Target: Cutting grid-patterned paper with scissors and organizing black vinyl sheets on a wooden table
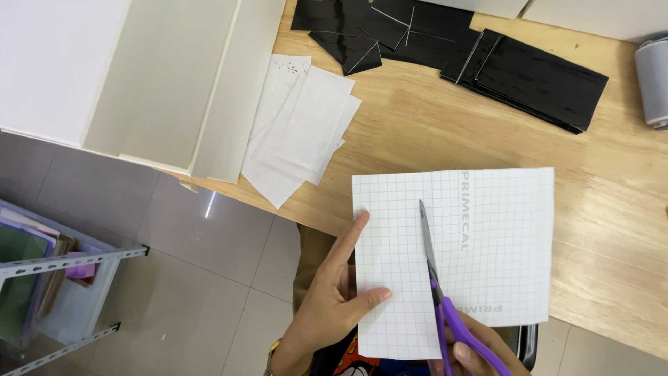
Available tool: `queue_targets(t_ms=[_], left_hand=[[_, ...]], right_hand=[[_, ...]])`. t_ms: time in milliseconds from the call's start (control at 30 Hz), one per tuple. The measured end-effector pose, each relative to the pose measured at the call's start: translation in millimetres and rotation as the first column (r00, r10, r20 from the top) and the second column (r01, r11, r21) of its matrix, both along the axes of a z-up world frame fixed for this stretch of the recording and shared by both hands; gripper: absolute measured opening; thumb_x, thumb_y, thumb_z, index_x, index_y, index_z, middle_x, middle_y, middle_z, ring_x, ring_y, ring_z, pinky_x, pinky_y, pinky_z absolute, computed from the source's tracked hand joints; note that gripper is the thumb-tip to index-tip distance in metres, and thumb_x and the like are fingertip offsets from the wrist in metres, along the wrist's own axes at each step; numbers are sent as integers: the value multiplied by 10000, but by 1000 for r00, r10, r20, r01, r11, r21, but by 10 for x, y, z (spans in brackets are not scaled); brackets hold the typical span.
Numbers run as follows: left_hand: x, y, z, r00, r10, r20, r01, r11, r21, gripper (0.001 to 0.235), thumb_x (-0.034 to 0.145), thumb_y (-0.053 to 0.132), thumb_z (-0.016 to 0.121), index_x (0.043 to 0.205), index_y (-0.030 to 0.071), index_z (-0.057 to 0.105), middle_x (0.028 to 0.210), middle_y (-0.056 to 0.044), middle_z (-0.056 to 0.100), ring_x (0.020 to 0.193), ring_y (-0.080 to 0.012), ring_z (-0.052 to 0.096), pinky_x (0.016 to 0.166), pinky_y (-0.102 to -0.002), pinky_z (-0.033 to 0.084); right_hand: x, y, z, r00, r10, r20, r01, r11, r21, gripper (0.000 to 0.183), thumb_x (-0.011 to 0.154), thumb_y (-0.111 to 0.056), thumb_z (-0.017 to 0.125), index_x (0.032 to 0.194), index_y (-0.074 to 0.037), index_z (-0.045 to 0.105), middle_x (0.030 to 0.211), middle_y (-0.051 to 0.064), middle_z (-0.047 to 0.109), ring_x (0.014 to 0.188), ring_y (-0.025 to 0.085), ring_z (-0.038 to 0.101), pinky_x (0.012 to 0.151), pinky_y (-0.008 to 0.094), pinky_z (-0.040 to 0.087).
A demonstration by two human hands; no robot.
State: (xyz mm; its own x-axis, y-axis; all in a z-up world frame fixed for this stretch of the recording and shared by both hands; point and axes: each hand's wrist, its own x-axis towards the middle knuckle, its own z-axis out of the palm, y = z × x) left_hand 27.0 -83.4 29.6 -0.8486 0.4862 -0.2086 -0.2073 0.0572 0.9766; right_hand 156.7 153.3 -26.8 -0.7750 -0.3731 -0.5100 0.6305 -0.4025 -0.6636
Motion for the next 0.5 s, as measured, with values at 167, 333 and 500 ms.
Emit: queue_targets(t_ms=[167,333,500], left_hand=[[10,6,-33,999,26,47,-29,998,62,867,884,68,710,1600,126,224,1725,-108,172,1574,-214,234,1197,-352,369],[19,27,-79,996,36,85,-41,997,67,879,884,68,711,1602,164,212,1737,-56,135,1209,-120,607,863,-252,593],[5,51,-93,990,42,134,-52,996,72,892,885,49,705,1607,168,194,1740,-13,128,894,-79,672,761,-233,600]], right_hand=[[160,-120,-167,956,-251,154,255,967,-7,790,809,-277,773,1515,-22,530,1082,235,807,923,360,787,855,459,595],[112,-141,-276,982,-190,22,190,982,2,803,828,-360,778,1507,-38,493,1234,215,778,930,314,788,781,402,635],[178,-118,-432,965,-229,127,221,973,72,790,772,-253,795,1494,-53,546,1305,209,783,1011,346,804,813,426,656]])
